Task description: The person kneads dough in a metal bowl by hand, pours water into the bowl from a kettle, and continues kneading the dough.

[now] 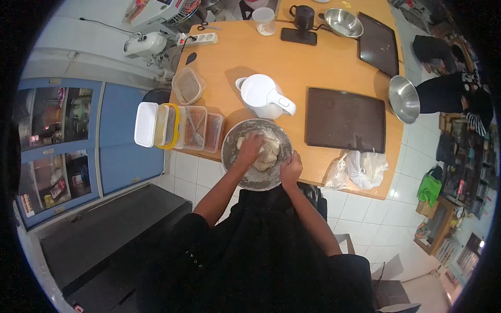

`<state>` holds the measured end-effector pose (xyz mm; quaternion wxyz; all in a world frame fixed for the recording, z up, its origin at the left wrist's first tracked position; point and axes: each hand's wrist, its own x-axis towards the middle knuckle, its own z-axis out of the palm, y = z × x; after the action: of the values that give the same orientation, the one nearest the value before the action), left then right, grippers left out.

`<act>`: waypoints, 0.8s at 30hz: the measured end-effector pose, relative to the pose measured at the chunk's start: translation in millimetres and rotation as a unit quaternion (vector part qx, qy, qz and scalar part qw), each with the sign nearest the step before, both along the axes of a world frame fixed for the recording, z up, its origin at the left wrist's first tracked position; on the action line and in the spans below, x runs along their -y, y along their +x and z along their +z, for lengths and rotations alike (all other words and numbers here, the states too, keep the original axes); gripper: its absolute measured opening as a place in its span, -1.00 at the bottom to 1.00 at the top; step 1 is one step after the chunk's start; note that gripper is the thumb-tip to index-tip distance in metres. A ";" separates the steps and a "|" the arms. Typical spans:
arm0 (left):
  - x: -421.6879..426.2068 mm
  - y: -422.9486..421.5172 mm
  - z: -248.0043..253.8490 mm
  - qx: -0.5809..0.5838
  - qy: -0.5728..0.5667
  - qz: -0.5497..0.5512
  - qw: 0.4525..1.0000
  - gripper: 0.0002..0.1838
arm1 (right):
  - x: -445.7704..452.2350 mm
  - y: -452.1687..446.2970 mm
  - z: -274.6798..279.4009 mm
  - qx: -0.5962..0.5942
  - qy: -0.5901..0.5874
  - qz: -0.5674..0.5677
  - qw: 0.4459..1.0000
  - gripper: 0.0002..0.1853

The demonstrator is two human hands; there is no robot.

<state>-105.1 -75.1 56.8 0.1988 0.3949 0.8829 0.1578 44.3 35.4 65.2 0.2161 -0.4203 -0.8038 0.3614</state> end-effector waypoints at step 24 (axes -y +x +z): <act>26.5 1.1 1.4 0.125 -0.221 0.195 0.947 -0.61 | -2.0 3.0 -5.4 0.050 -0.053 -0.013 0.997 -0.84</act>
<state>-104.1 -101.5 58.1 0.3554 0.1384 0.9234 0.0424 47.3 37.4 59.7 0.1580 -0.4593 -0.7877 0.3790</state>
